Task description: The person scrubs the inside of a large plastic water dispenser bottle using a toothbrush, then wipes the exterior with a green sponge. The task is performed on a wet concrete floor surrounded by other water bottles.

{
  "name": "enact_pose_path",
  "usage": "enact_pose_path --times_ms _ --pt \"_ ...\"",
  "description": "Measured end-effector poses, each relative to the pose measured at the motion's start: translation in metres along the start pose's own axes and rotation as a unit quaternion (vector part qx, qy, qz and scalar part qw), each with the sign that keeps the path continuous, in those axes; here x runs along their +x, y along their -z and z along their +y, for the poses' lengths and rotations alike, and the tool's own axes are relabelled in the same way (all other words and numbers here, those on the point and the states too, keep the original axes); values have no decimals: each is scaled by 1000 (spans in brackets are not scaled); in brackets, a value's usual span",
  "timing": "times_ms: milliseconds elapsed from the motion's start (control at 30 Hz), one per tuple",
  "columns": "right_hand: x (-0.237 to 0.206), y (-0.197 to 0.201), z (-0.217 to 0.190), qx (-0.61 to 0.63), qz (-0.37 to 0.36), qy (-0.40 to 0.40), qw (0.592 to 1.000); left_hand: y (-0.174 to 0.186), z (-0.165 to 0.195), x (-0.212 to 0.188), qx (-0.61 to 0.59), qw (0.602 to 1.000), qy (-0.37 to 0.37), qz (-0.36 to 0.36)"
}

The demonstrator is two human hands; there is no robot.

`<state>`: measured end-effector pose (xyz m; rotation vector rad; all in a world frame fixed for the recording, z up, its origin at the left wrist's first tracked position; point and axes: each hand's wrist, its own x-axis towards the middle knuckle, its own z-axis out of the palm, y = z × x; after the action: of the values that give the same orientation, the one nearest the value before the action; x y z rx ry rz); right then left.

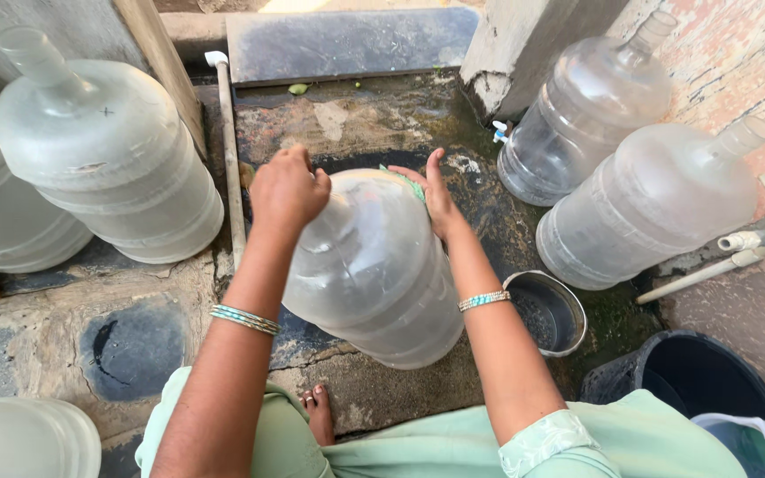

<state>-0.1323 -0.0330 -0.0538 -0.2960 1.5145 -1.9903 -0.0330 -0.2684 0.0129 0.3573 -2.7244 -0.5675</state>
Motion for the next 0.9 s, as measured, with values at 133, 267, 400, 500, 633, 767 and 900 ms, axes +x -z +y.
enact_pose_path --times_ms 133,267,400,500,633,767,900 --pt "2 -17 -22 -110 -12 5 994 -3 3 -3 -3 1000 12 25" --pt "-22 -46 -29 -422 -23 171 890 -6 -6 0 4 999 23 35" --pt "-69 -95 8 -732 -5 230 641 -12 -3 5 3 998 25 52" --pt "-108 -128 52 -756 57 327 564 -14 0 6 2 998 28 62" --pt "-130 -164 112 -831 76 349 426 -14 5 4 6 998 26 60" --pt "-129 -144 134 -828 127 411 360 -14 11 2 -5 998 30 55" --pt "-121 -80 117 -758 171 477 411 -10 12 2 -4 999 -4 35"
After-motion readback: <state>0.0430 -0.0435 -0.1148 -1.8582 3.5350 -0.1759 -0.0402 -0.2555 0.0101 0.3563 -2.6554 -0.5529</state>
